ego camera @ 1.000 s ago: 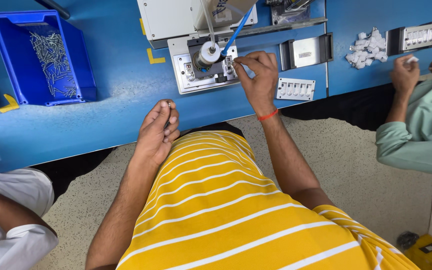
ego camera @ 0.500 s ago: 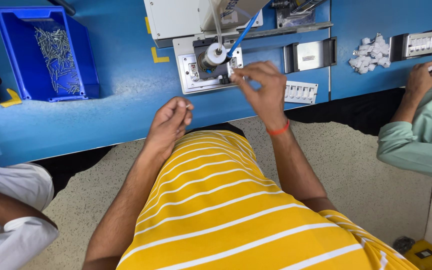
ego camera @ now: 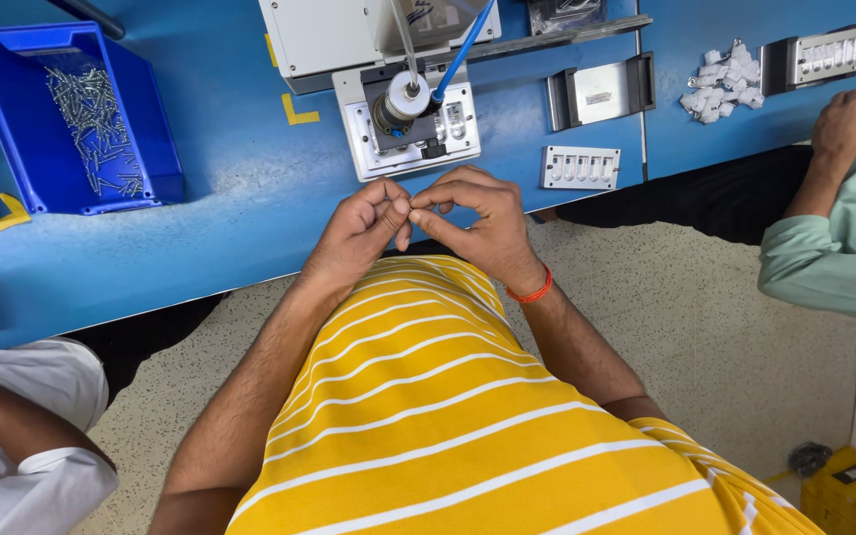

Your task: The person repeatedly picks small metal pins from a blue bin, inserts them into slots on a white electrical component, and places the component into a machine. They then remove the component and repeat the process with new parts.

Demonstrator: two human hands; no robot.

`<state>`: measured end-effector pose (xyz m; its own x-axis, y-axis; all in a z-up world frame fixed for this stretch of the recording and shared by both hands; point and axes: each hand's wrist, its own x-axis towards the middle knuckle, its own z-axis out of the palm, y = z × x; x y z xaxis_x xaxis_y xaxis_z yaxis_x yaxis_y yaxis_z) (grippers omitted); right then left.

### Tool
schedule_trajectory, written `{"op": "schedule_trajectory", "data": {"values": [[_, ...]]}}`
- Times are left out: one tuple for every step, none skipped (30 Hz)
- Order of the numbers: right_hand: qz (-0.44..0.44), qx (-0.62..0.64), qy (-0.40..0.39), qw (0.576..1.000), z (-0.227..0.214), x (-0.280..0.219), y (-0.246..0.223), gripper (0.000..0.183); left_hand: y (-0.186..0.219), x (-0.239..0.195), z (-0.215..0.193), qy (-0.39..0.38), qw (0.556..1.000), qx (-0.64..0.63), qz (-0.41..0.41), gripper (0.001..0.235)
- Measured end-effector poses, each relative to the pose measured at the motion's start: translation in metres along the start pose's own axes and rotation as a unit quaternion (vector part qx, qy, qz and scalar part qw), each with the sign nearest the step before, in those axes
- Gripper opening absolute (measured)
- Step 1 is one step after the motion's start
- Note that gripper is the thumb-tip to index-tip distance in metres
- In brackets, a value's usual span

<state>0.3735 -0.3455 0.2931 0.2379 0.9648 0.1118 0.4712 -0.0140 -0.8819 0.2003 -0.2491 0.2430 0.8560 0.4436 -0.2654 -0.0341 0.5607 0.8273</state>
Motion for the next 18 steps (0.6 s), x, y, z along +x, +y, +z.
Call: {"op": "schedule_trajectory", "data": {"values": [[-0.007,-0.003,0.0,1.0,0.001,0.0,0.003,0.013,0.0,0.001,0.0,-0.002,1.0,0.0,0.0,0.025],[-0.008,-0.017,0.034,0.999,0.001,0.0,0.007,0.011,0.0,0.001,0.0,0.027,0.998,-0.017,-0.052,0.024],[-0.008,-0.03,0.068,0.997,0.002,0.001,0.011,0.009,-0.001,0.001,-0.003,0.057,0.992,-0.034,-0.103,0.025],[-0.009,-0.043,0.102,0.994,0.002,0.003,0.017,0.007,-0.003,0.0,-0.006,0.087,0.983,-0.052,-0.155,0.026],[-0.018,-0.11,0.131,0.985,0.001,0.007,0.025,0.008,-0.005,0.0,-0.009,0.128,0.975,-0.081,-0.159,0.026],[-0.028,-0.176,0.159,0.971,-0.001,0.015,0.035,0.009,-0.008,0.0,-0.014,0.17,0.966,-0.111,-0.163,0.025],[-0.037,-0.241,0.187,0.952,-0.003,0.022,0.046,0.01,-0.012,-0.001,-0.019,0.21,0.953,-0.14,-0.166,0.025],[-0.027,-0.244,0.178,0.953,-0.004,0.026,0.056,0.011,-0.017,-0.002,-0.025,0.239,0.943,-0.162,-0.163,0.022],[-0.018,-0.247,0.17,0.954,-0.006,0.03,0.066,0.011,-0.022,-0.003,-0.031,0.267,0.933,-0.183,-0.16,0.02],[-0.007,-0.25,0.161,0.955,-0.007,0.034,0.075,0.011,-0.027,-0.005,-0.037,0.295,0.921,-0.204,-0.156,0.019],[-0.01,-0.26,0.156,0.953,-0.006,0.036,0.083,0.011,-0.033,-0.008,-0.042,0.305,0.915,-0.21,-0.158,0.019],[-0.013,-0.27,0.15,0.951,-0.006,0.038,0.09,0.01,-0.038,-0.012,-0.046,0.316,0.91,-0.217,-0.161,0.02],[-0.015,-0.28,0.144,0.949,-0.005,0.04,0.096,0.01,-0.043,-0.016,-0.051,0.326,0.904,-0.224,-0.163,0.023],[-0.022,-0.3,0.139,0.944,-0.004,0.041,0.101,0.01,-0.048,-0.02,-0.054,0.326,0.902,-0.232,-0.161,0.025],[-0.029,-0.319,0.135,0.938,-0.003,0.042,0.105,0.01,-0.052,-0.024,-0.057,0.327,0.9,-0.24,-0.16,0.027],[-0.035,-0.338,0.129,0.931,-0.002,0.043,0.108,0.011,-0.056,-0.028,-0.058,0.326,0.898,-0.248,-0.158,0.03],[-0.032,-0.345,0.12,0.93,-0.001,0.045,0.111,0.011,-0.059,-0.031,-0.06,0.325,0.898,-0.255,-0.15,0.03],[-0.028,-0.353,0.11,0.929,-0.001,0.047,0.113,0.011,-0.061,-0.033,-0.061,0.323,0.899,-0.261,-0.14,0.031]]}}
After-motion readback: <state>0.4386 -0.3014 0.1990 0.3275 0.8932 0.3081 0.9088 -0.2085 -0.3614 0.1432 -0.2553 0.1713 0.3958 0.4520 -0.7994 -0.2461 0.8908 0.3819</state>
